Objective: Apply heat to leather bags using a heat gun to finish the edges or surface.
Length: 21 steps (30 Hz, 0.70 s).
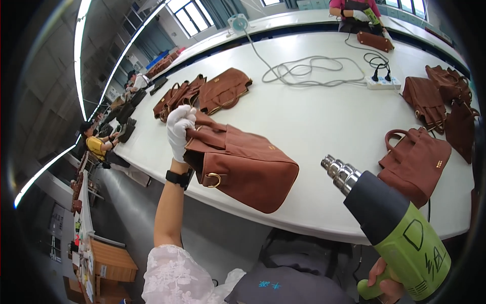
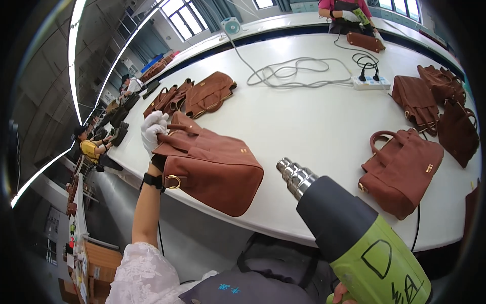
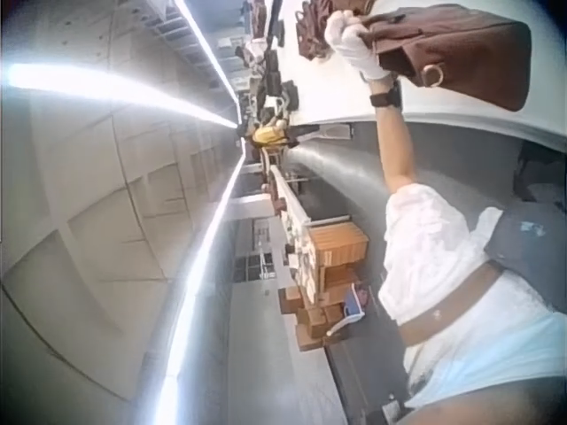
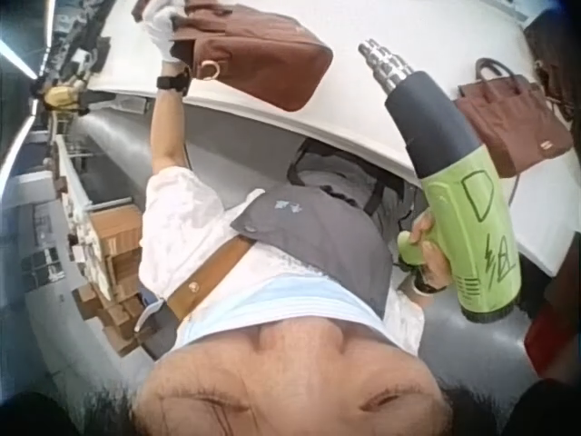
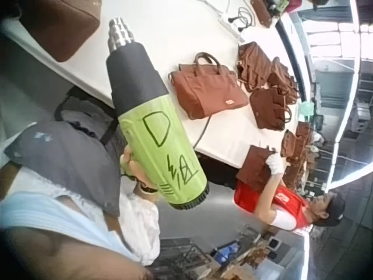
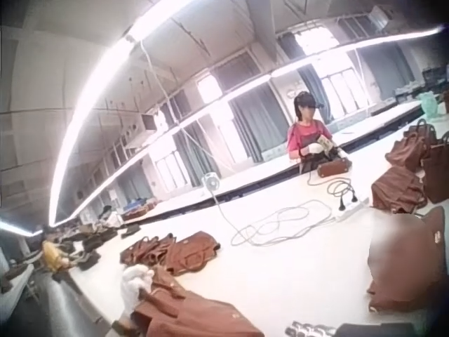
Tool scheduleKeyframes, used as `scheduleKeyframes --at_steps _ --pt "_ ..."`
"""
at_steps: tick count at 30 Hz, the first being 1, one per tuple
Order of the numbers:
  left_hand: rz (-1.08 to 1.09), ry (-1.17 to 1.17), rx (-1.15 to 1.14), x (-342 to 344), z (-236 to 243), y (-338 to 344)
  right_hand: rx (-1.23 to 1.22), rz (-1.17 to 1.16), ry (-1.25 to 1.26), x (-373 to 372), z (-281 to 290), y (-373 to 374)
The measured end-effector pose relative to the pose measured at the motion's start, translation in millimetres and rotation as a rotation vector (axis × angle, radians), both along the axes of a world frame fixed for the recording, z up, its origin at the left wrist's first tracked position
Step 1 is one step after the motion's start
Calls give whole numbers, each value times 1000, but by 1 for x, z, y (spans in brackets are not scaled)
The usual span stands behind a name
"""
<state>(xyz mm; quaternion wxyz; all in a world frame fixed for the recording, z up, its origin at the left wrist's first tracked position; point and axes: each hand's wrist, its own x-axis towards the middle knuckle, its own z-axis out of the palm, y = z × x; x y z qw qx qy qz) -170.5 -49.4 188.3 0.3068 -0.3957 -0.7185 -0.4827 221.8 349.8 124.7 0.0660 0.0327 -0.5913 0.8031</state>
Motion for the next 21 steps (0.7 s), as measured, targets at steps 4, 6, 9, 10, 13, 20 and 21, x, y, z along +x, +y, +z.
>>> scheduleKeyframes --at_steps 4,6,9,10,13,20,21 --pt "82 -253 391 5 4 25 -108 39 -62 5 -12 -6" --pt "-201 -344 298 6 5 7 -159 51 -59 2 -18 -10" --pt "-259 -373 301 4 5 4 -217 49 -35 -6 -25 -10" --pt "-231 -344 318 7 0 11 -231 41 -34 -6 -26 -10" --pt "-103 -128 168 2 -12 43 -249 -26 -27 5 -22 -4" --pt "-269 -166 62 12 56 95 -204 -639 193 6 21 -1" --pt "-237 -77 15 19 74 128 -185 -693 242 15 23 2"
